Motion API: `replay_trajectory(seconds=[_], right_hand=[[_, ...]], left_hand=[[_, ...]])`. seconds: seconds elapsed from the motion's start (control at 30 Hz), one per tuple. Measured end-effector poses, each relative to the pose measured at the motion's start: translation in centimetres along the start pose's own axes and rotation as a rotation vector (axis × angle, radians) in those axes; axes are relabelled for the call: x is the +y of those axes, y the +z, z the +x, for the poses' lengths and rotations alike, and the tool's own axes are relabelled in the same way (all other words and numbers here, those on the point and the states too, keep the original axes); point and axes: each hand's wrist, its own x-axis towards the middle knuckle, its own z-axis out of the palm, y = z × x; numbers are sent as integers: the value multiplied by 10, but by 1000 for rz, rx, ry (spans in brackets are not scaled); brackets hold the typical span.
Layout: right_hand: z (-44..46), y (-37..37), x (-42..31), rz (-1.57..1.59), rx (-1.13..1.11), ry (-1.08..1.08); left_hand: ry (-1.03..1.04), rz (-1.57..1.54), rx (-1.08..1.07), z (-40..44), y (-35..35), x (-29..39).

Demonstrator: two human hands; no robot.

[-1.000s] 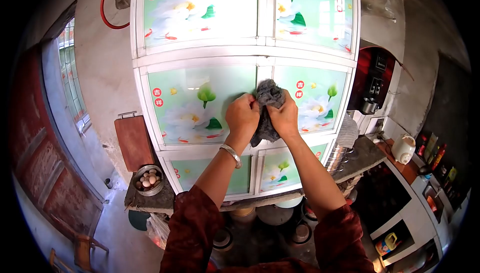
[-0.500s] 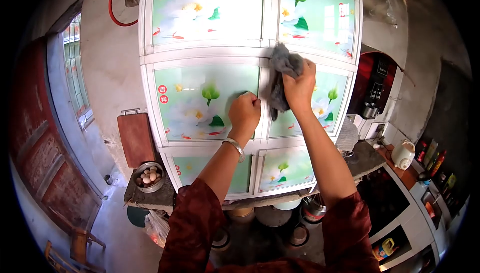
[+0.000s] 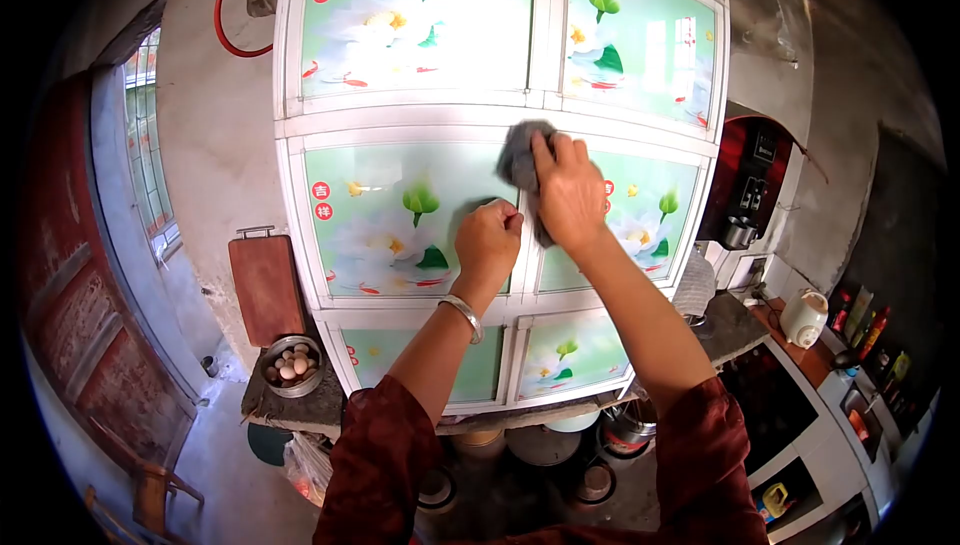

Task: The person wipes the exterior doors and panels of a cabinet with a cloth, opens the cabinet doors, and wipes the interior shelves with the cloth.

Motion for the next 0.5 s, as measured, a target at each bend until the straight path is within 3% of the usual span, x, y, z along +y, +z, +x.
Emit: replay_trajectory(seconds=[0.27,0.37,0.5], right_hand=[[-32,-5,-13,84,-166,-11],[-11,-8,-3,92,-115,72],[6,-2,-8,25,-104,124]], left_hand=[[-36,117,-56,2,-5,3],[-15,-84,-10,1,0,-3],[-43,-82,-39,0,-2,-1]])
